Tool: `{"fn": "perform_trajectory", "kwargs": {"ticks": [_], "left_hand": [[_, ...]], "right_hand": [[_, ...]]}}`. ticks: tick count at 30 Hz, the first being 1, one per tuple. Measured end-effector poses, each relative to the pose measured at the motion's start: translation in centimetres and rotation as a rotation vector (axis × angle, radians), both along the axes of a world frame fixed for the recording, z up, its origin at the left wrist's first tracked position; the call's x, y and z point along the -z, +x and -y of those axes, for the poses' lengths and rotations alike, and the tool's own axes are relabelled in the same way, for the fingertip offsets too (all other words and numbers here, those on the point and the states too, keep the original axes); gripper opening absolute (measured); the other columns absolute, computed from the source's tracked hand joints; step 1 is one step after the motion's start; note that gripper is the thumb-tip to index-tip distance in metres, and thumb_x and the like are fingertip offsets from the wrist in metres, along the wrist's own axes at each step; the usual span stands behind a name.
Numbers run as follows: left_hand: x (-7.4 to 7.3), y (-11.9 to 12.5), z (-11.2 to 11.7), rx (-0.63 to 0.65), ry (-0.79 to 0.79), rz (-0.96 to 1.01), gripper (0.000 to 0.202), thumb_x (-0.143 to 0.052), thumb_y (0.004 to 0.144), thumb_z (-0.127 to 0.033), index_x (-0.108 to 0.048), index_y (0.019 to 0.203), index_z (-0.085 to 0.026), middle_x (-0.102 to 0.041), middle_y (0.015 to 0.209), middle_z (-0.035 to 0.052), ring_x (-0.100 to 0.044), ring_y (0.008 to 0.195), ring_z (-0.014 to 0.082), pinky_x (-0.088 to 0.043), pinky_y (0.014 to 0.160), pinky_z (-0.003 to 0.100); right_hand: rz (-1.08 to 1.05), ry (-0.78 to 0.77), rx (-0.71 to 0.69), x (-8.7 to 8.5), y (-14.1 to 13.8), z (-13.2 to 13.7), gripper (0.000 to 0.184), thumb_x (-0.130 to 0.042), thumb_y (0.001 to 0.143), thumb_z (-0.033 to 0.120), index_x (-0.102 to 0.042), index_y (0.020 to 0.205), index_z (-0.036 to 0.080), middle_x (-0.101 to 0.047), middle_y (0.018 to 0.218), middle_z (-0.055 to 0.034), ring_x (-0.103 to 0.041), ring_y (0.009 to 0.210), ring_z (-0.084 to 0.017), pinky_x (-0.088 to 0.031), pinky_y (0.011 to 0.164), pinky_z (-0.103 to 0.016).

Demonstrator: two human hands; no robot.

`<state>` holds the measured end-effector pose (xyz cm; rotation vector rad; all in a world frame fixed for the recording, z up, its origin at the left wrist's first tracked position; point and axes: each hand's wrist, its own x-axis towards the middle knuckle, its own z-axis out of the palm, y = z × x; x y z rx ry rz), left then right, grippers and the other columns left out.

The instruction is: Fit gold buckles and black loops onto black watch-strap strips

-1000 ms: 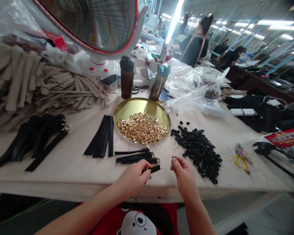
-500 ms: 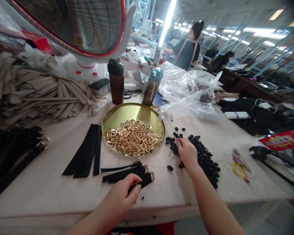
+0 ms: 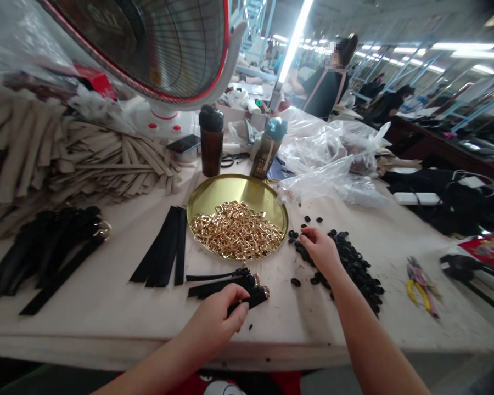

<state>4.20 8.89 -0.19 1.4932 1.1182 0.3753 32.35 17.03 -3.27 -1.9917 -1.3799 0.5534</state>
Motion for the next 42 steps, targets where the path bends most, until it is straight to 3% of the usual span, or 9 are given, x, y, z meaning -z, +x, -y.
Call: {"fn": "perform_trajectory", "kwargs": {"ticks": [3, 7, 11, 13, 18, 20, 26, 35, 42], "left_hand": [[-0.5, 0.2, 0.2, -0.042, 0.018, 0.093, 0.015, -0.044, 0.081, -0.03, -0.051, 0.085, -0.017, -0.051, 0.06, -0.0047, -0.047, 0.056, 0.0098, -0.034, 0.055, 0.021], [-0.8, 0.4, 0.5, -0.122, 0.004, 0.245, 0.015, -0.046, 0.081, -0.031, -0.049, 0.085, -0.017, -0.048, 0.057, -0.0059, -0.045, 0.053, 0.0084, -0.035, 0.053, 0.02], [-1.1, 0.1, 1.0, -0.161, 0.024, 0.298, 0.017, -0.047, 0.081, -0.032, -0.048, 0.085, -0.016, -0.047, 0.056, -0.0059, -0.044, 0.052, 0.0079, -0.035, 0.053, 0.02], [-1.2, -0.3, 1.3, -0.168, 0.033, 0.299, 0.017, -0.047, 0.081, -0.032, -0.048, 0.084, -0.016, -0.047, 0.056, -0.0058, -0.044, 0.051, 0.0078, -0.035, 0.053, 0.02], [-1.0, -1.1, 1.7, -0.206, 0.019, 0.265, 0.018, -0.047, 0.081, -0.034, -0.048, 0.081, -0.016, -0.047, 0.056, -0.0057, -0.044, 0.052, 0.0084, -0.035, 0.053, 0.021], [-0.7, -1.2, 1.6, -0.208, 0.007, 0.25, 0.019, -0.046, 0.081, -0.035, -0.048, 0.081, -0.016, -0.046, 0.055, -0.0059, -0.044, 0.052, 0.0087, -0.035, 0.054, 0.021], [0.1, -0.8, 0.7, -0.198, -0.036, 0.238, 0.02, -0.046, 0.081, -0.036, -0.047, 0.081, -0.016, -0.044, 0.055, -0.0066, -0.042, 0.052, 0.0086, -0.034, 0.053, 0.022], [0.2, -0.3, 0.0, -0.198, -0.066, 0.203, 0.022, -0.045, 0.081, -0.039, -0.047, 0.081, -0.017, -0.044, 0.054, -0.0067, -0.042, 0.052, 0.0093, -0.035, 0.054, 0.022], [0.5, -0.6, 0.3, -0.177, -0.062, 0.2, 0.02, -0.045, 0.081, -0.037, -0.047, 0.08, -0.017, -0.045, 0.054, -0.0061, -0.044, 0.052, 0.0092, -0.035, 0.054, 0.022]], "right_hand": [[-0.381, 0.014, -0.033, -0.8, -3.7, 3.8, 0.025, -0.059, 0.071, 0.043, -0.057, 0.081, 0.02, -0.063, 0.074, -0.0008, -0.059, 0.066, -0.014, -0.049, 0.066, -0.03], [-1.253, -0.031, 0.054, -1.4, -9.2, 8.1, 0.029, -0.077, 0.057, 0.038, -0.058, 0.067, 0.018, -0.061, 0.067, 0.0019, -0.054, 0.054, -0.007, -0.049, 0.053, -0.02], [-1.514, -0.063, 0.12, -1.5, -12.3, 10.2, 0.028, -0.077, 0.058, 0.037, -0.06, 0.065, 0.017, -0.059, 0.061, 0.0039, -0.05, 0.049, -0.005, -0.048, 0.049, -0.016], [-1.374, -0.052, 0.075, -1.1, -12.5, 10.4, 0.026, -0.072, 0.064, 0.041, -0.059, 0.067, 0.018, -0.059, 0.063, 0.0028, -0.051, 0.05, -0.007, -0.049, 0.051, -0.02], [-0.238, 0.155, -0.091, 1.2, -9.3, 9.2, 0.033, -0.045, 0.083, 0.047, -0.059, 0.091, 0.019, -0.062, 0.078, -0.0056, -0.057, 0.064, -0.017, -0.049, 0.062, -0.033], [-0.016, 0.177, -0.101, 2.1, -7.4, 8.7, 0.029, -0.047, 0.081, 0.043, -0.06, 0.092, 0.019, -0.062, 0.085, -0.0087, -0.057, 0.076, -0.022, -0.046, 0.072, -0.037], [0.321, 0.124, -0.16, 2.7, -3.0, 6.5, 0.028, -0.048, 0.081, 0.039, -0.063, 0.092, 0.018, -0.062, 0.094, -0.0102, -0.054, 0.091, -0.024, -0.038, 0.085, -0.036], [0.579, -0.076, -0.065, 2.0, -0.6, -2.8, 0.022, -0.052, 0.077, 0.03, -0.065, 0.091, 0.019, -0.063, 0.094, -0.0111, -0.055, 0.09, -0.025, -0.035, 0.078, -0.037], [0.504, -0.115, -0.083, 1.4, -1.0, -2.1, 0.012, -0.056, 0.072, 0.022, -0.065, 0.078, 0.017, -0.065, 0.084, -0.0122, -0.056, 0.09, -0.029, -0.031, 0.083, -0.045]]}}
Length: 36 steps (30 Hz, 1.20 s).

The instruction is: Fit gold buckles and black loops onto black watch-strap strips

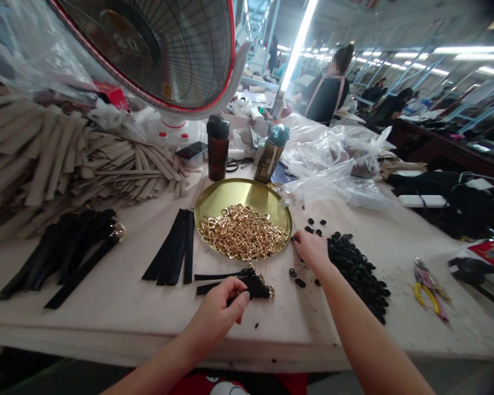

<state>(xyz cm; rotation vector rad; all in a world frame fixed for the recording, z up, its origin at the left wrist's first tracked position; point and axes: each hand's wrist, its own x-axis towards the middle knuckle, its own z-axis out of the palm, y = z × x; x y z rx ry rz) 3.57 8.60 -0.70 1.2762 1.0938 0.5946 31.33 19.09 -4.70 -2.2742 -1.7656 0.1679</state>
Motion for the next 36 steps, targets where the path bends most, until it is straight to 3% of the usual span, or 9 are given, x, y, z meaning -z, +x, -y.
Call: {"fn": "perform_trajectory", "kwargs": {"ticks": [5, 7, 10, 11, 13, 18, 23, 30, 36], "left_hand": [[-0.5, -0.2, 0.1, -0.015, 0.031, 0.024, 0.02, -0.046, 0.08, -0.036, -0.049, 0.082, -0.016, -0.046, 0.055, -0.0055, -0.045, 0.053, 0.0093, -0.036, 0.054, 0.021], [-0.8, -0.2, 0.1, -0.043, 0.056, 0.053, 0.02, -0.046, 0.08, -0.035, -0.049, 0.084, -0.016, -0.048, 0.057, -0.0051, -0.046, 0.053, 0.0094, -0.037, 0.055, 0.021], [-1.3, -0.2, 0.0, -0.088, 0.116, 0.092, 0.02, -0.046, 0.081, -0.035, -0.049, 0.085, -0.016, -0.049, 0.059, -0.0044, -0.046, 0.055, 0.0092, -0.037, 0.055, 0.021], [-1.3, -0.2, 0.1, -0.091, 0.139, 0.086, 0.02, -0.046, 0.081, -0.035, -0.049, 0.086, -0.016, -0.05, 0.06, -0.0041, -0.047, 0.055, 0.0092, -0.037, 0.055, 0.021], [-1.4, -0.4, 0.4, -0.077, 0.188, 0.027, 0.02, -0.045, 0.082, -0.034, -0.05, 0.086, -0.016, -0.051, 0.061, -0.0034, -0.047, 0.056, 0.0094, -0.036, 0.054, 0.021], [-1.6, -1.4, 1.5, -0.029, 0.277, -0.163, 0.019, -0.045, 0.081, -0.033, -0.054, 0.082, -0.017, -0.052, 0.063, -0.0023, -0.046, 0.057, 0.0099, -0.034, 0.053, 0.02], [-1.4, -2.2, 1.9, 0.083, 0.222, -0.13, 0.02, -0.044, 0.08, -0.034, -0.055, 0.079, -0.017, -0.05, 0.06, -0.0032, -0.043, 0.053, 0.0083, -0.032, 0.049, 0.018], [-1.3, -2.6, 1.9, 0.21, 0.127, -0.064, 0.018, -0.045, 0.078, -0.032, -0.055, 0.078, -0.017, -0.046, 0.057, -0.0052, -0.04, 0.05, 0.0074, -0.03, 0.047, 0.018], [-2.2, -1.8, 2.1, 0.192, 0.26, -0.178, 0.018, -0.043, 0.078, -0.028, -0.058, 0.078, -0.017, -0.048, 0.06, -0.0043, -0.042, 0.054, 0.0082, -0.03, 0.05, 0.019]], "right_hand": [[-0.25, 0.053, -0.059, -2.2, -2.2, 4.1, 0.029, -0.045, 0.082, 0.034, -0.06, 0.099, 0.015, -0.064, 0.093, -0.0115, -0.058, 0.084, -0.022, -0.041, 0.076, -0.037], [-0.547, 0.023, -0.117, -2.9, -4.5, 6.6, 0.034, -0.044, 0.083, 0.041, -0.06, 0.1, 0.017, -0.066, 0.086, -0.0076, -0.059, 0.074, -0.018, -0.045, 0.067, -0.031], [-1.325, -0.058, -0.089, -3.6, -8.5, 10.2, 0.029, -0.061, 0.073, 0.042, -0.065, 0.091, 0.02, -0.064, 0.077, -0.0038, -0.055, 0.064, -0.013, -0.045, 0.061, -0.027], [-1.49, -0.082, -0.056, -3.7, -9.6, 11.2, 0.027, -0.066, 0.069, 0.04, -0.066, 0.087, 0.02, -0.064, 0.074, -0.0027, -0.054, 0.062, -0.012, -0.045, 0.06, -0.027], [-1.603, -0.107, -0.014, -3.8, -11.4, 12.7, 0.025, -0.071, 0.065, 0.038, -0.068, 0.084, 0.021, -0.063, 0.07, -0.0015, -0.052, 0.058, -0.011, -0.045, 0.058, -0.026], [-1.414, -0.062, -0.058, -3.8, -12.6, 13.9, 0.033, -0.062, 0.073, 0.044, -0.067, 0.094, 0.019, -0.065, 0.073, -0.0044, -0.053, 0.063, -0.014, -0.047, 0.062, -0.029], [-1.133, -0.037, -0.181, -3.8, -12.3, 14.8, 0.037, -0.053, 0.078, 0.049, -0.066, 0.1, 0.022, -0.063, 0.072, -0.0034, -0.055, 0.068, -0.017, -0.046, 0.064, -0.03], [-1.232, -0.089, -0.227, -2.7, -12.0, 15.8, 0.035, -0.044, 0.085, 0.045, -0.064, 0.103, 0.023, -0.057, 0.069, -0.0015, -0.05, 0.067, -0.015, -0.042, 0.065, -0.028], [-0.955, 0.03, -0.354, -3.1, -11.9, 15.8, 0.032, -0.039, 0.088, 0.039, -0.061, 0.106, 0.022, -0.058, 0.082, -0.0039, -0.051, 0.068, -0.015, -0.042, 0.063, -0.029]]}}
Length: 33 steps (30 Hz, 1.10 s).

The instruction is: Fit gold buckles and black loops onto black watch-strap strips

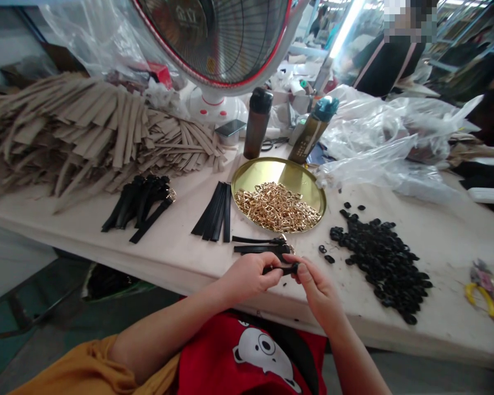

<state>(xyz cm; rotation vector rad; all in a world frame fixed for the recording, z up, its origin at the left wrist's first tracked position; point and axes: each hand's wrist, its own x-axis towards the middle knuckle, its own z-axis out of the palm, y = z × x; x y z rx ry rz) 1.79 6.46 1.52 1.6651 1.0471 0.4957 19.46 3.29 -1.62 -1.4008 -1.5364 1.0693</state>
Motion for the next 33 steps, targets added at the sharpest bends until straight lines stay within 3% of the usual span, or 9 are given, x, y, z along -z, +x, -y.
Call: {"fn": "perform_trajectory", "kwargs": {"ticks": [4, 9, 16, 19, 24, 28, 33], "left_hand": [[0.0, 0.1, -0.6, 0.029, 0.047, -0.092, 0.018, -0.044, 0.077, -0.028, -0.059, 0.076, -0.018, -0.051, 0.061, -0.0033, -0.043, 0.055, 0.0094, -0.03, 0.052, 0.02], [0.2, 0.0, -1.3, 0.088, -0.004, -0.15, 0.02, -0.044, 0.076, -0.03, -0.059, 0.077, -0.017, -0.052, 0.061, -0.0029, -0.044, 0.054, 0.0099, -0.03, 0.051, 0.02], [-0.8, 0.6, -0.8, 0.062, 0.084, -0.166, 0.02, -0.045, 0.078, -0.031, -0.059, 0.075, -0.018, -0.052, 0.061, -0.0039, -0.044, 0.056, 0.0093, -0.027, 0.051, 0.02], [-0.6, 0.7, -0.6, 0.065, 0.078, -0.123, 0.027, -0.041, 0.082, -0.037, -0.06, 0.076, -0.017, -0.052, 0.061, -0.0037, -0.044, 0.056, 0.009, -0.026, 0.051, 0.02], [-0.1, 0.7, -0.3, 0.078, 0.099, -0.141, 0.026, -0.044, 0.082, -0.034, -0.063, 0.077, -0.017, -0.056, 0.062, -0.0029, -0.046, 0.058, 0.0096, -0.028, 0.052, 0.02], [0.2, 1.4, 0.3, 0.042, 0.09, -0.043, 0.028, -0.042, 0.083, -0.034, -0.064, 0.083, -0.017, -0.06, 0.069, -0.0022, -0.05, 0.062, 0.01, -0.033, 0.056, 0.019], [1.0, 2.5, 1.4, -0.066, 0.075, 0.039, 0.029, -0.04, 0.086, -0.034, -0.063, 0.08, -0.018, -0.064, 0.075, -0.0017, -0.055, 0.068, 0.0104, -0.038, 0.064, 0.019]], "right_hand": [[0.125, 0.123, -0.001, 0.3, 0.1, 0.2, 0.03, -0.037, 0.089, 0.031, -0.058, 0.109, 0.022, -0.057, 0.084, -0.005, -0.053, 0.07, -0.016, -0.044, 0.062, -0.029], [0.221, 0.263, 0.009, 0.7, 0.0, 0.5, 0.029, -0.04, 0.088, 0.027, -0.057, 0.111, 0.02, -0.058, 0.083, -0.0066, -0.054, 0.071, -0.017, -0.045, 0.063, -0.031], [0.008, 0.042, 0.07, 0.8, 0.2, 0.3, 0.03, -0.036, 0.09, 0.033, -0.061, 0.102, 0.022, -0.06, 0.087, -0.0049, -0.054, 0.067, -0.015, -0.046, 0.058, -0.027], [0.078, 0.122, 0.067, 0.6, 0.2, 0.4, 0.028, -0.038, 0.089, 0.032, -0.059, 0.104, 0.023, -0.06, 0.092, -0.006, -0.055, 0.076, -0.017, -0.046, 0.064, -0.03], [0.152, 0.204, -0.01, 0.4, 0.4, 0.6, 0.026, -0.042, 0.087, 0.029, -0.061, 0.104, 0.022, -0.059, 0.086, -0.006, -0.054, 0.078, -0.018, -0.044, 0.068, -0.031], [-0.08, 0.03, 0.032, 0.8, 0.2, 0.9, 0.026, -0.044, 0.087, 0.035, -0.063, 0.099, 0.023, -0.058, 0.078, -0.0032, -0.051, 0.067, -0.015, -0.042, 0.062, -0.028], [-0.586, -0.188, 0.266, 1.4, -1.3, 1.7, 0.026, -0.052, 0.082, 0.04, -0.066, 0.094, 0.023, -0.056, 0.068, 0.0006, -0.047, 0.063, -0.011, -0.041, 0.059, -0.024]]}}
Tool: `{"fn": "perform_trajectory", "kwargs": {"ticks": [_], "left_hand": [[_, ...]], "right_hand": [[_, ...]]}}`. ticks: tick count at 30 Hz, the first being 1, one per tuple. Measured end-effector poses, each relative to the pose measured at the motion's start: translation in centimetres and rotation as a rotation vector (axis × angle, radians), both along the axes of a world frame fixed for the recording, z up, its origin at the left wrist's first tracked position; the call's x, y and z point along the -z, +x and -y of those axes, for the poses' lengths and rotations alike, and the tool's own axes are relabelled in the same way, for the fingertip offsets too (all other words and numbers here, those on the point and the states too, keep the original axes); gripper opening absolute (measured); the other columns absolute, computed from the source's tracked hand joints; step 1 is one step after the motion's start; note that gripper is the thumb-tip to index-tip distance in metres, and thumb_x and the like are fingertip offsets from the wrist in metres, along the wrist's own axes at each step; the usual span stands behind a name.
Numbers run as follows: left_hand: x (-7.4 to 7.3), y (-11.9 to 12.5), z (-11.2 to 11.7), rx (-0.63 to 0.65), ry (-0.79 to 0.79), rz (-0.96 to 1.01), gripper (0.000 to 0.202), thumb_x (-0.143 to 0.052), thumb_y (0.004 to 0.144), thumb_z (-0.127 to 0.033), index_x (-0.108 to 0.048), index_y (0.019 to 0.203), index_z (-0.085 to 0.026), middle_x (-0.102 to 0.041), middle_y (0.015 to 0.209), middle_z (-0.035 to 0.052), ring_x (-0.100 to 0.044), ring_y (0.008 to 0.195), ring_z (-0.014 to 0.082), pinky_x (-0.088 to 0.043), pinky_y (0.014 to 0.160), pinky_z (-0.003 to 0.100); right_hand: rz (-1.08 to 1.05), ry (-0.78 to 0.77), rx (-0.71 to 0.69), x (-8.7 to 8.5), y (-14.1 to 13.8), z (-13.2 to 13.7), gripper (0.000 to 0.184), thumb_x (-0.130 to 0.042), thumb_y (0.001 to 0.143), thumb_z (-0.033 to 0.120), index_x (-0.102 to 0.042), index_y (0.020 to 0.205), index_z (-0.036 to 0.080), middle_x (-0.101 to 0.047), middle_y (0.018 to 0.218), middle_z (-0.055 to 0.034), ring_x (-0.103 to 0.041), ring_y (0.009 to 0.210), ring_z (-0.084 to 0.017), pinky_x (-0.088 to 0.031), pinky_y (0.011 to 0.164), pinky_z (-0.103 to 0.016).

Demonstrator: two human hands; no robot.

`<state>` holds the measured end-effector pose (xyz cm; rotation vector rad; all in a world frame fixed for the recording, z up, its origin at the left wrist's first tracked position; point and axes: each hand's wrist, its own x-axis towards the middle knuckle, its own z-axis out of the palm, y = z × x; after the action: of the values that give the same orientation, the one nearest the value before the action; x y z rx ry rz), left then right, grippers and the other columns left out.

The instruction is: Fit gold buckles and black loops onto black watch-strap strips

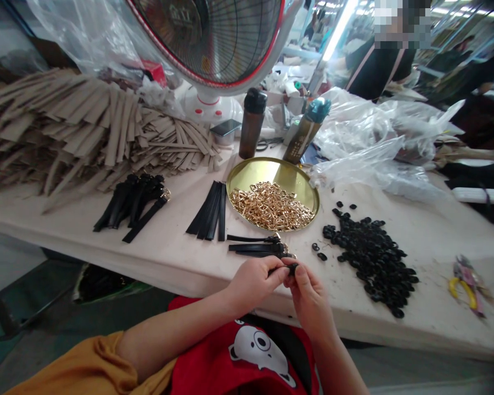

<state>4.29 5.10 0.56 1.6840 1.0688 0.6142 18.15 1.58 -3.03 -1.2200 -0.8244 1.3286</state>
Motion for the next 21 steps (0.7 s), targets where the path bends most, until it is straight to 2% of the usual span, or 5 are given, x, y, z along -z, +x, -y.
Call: {"fn": "perform_trajectory", "kwargs": {"ticks": [4, 7, 12, 17, 21], "left_hand": [[0.2, 0.3, 0.3, 0.006, 0.041, -0.058, 0.029, -0.039, 0.086, -0.036, -0.063, 0.083, -0.019, -0.066, 0.082, -0.0001, -0.057, 0.075, 0.0131, -0.041, 0.069, 0.021], [0.1, 0.2, 0.1, 0.043, 0.045, -0.112, 0.024, -0.041, 0.084, -0.031, -0.061, 0.092, -0.02, -0.066, 0.084, 0.0012, -0.058, 0.076, 0.0146, -0.042, 0.068, 0.022], [0.4, 0.4, -0.1, -0.021, 0.033, -0.137, 0.02, -0.04, 0.082, -0.025, -0.056, 0.093, -0.019, -0.065, 0.082, 0.0022, -0.059, 0.075, 0.0156, -0.043, 0.066, 0.024], [1.0, 0.3, -0.3, 0.002, -0.022, -0.056, 0.022, -0.041, 0.081, -0.022, -0.049, 0.101, -0.018, -0.064, 0.085, 0.0033, -0.059, 0.076, 0.0155, -0.045, 0.069, 0.026], [1.1, -0.1, -0.4, 0.04, -0.055, -0.032, 0.03, -0.04, 0.078, -0.015, -0.043, 0.108, -0.017, -0.062, 0.087, 0.0039, -0.058, 0.078, 0.0152, -0.045, 0.071, 0.028]], "right_hand": [[-0.333, -0.12, 0.107, 0.0, -0.8, 0.2, 0.025, -0.062, 0.074, 0.042, -0.068, 0.088, 0.022, -0.054, 0.059, 0.0033, -0.048, 0.057, -0.008, -0.043, 0.058, -0.021], [-0.437, -0.172, 0.141, -0.1, -1.0, 0.1, 0.024, -0.066, 0.07, 0.038, -0.066, 0.089, 0.022, -0.058, 0.062, 0.0038, -0.052, 0.057, -0.008, -0.044, 0.056, -0.02], [-0.472, -0.114, 0.204, 0.0, -2.0, 0.0, 0.01, -0.068, 0.071, 0.029, -0.062, 0.077, 0.023, -0.062, 0.071, 0.005, -0.055, 0.061, -0.007, -0.045, 0.058, -0.017], [-0.369, -0.117, 0.242, 0.5, -2.3, 0.0, 0.011, -0.066, 0.072, 0.029, -0.062, 0.08, 0.023, -0.064, 0.077, 0.0032, -0.056, 0.068, -0.008, -0.045, 0.063, -0.019], [-0.306, -0.142, 0.168, 0.7, -2.2, -0.1, 0.018, -0.065, 0.072, 0.031, -0.062, 0.088, 0.023, -0.063, 0.079, 0.0011, -0.056, 0.07, -0.012, -0.045, 0.063, -0.024]]}}
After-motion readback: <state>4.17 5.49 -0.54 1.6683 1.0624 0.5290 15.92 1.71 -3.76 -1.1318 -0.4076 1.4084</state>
